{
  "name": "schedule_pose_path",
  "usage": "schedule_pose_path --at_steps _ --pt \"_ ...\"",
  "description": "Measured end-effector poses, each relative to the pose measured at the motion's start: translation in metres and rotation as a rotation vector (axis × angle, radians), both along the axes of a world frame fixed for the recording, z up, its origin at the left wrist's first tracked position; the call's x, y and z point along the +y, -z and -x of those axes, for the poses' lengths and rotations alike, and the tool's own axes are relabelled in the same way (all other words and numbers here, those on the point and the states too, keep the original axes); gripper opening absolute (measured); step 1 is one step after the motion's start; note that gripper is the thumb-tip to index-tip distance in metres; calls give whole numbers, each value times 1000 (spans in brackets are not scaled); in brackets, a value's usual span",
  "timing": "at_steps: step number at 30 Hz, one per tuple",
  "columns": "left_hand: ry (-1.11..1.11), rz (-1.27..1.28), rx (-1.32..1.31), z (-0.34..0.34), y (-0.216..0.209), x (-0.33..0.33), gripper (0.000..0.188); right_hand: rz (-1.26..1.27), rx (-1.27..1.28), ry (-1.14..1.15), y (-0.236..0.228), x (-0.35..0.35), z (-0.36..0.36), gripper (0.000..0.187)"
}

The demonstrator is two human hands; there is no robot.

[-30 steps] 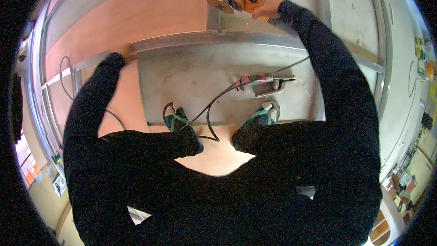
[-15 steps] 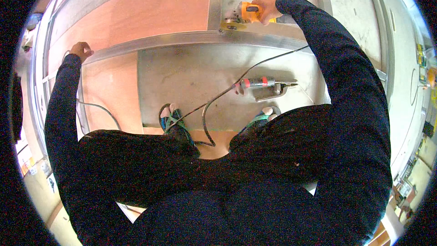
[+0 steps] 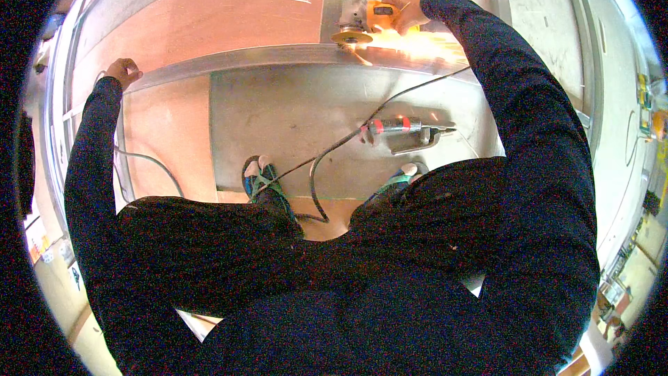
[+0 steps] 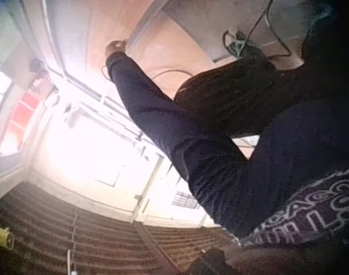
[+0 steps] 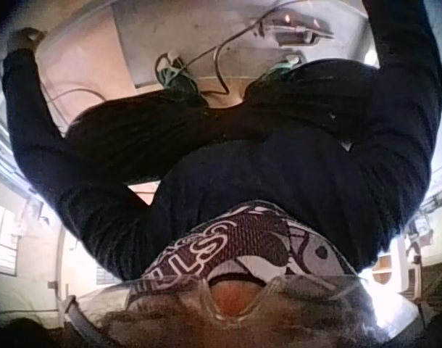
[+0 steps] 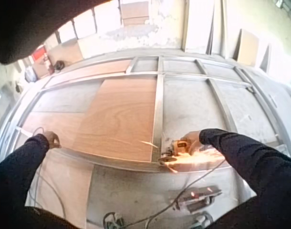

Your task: The person puts on safety glasses, arranges wooden boards inside a metal frame, grinds the frame using an angle grinder, and fits the wooden boards into place.

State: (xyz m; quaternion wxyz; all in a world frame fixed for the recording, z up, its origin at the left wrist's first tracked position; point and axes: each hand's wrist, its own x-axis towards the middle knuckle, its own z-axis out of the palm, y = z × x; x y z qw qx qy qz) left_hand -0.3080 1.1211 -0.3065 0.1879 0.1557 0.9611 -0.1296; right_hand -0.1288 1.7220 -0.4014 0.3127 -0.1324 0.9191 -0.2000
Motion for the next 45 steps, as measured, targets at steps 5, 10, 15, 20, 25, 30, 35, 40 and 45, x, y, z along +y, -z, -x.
schedule_pose_path --at_steps 5,10,15,20,25,30,35,40,45 --pt "12 9 -14 2 0 -10 26 -20 -44 -28 -7 -10 4 50" --pt "3 19 0 2 1 -15 26 58 -59 -37 -13 -12 5 46" --pt "-1 26 -28 2 1 -15 25 42 -2 -95 -8 -10 7 43" --pt "-16 33 -9 2 3 -24 25 -9 -39 -65 -13 -13 8 46" --pt "41 4 17 4 6 -33 25 -26 -21 -47 -7 -11 9 46" --pt "79 -14 14 5 7 -32 23 -40 -83 -48 -5 -9 11 46" --pt "-36 18 -18 3 3 -25 22 -16 87 -134 -5 -11 11 43" --pt "-34 8 -29 0 -1 -17 22 -12 -5 -53 -6 -18 13 38" --pt "-11 -4 -26 0 -2 -19 23 17 -27 -92 -7 -14 14 39"
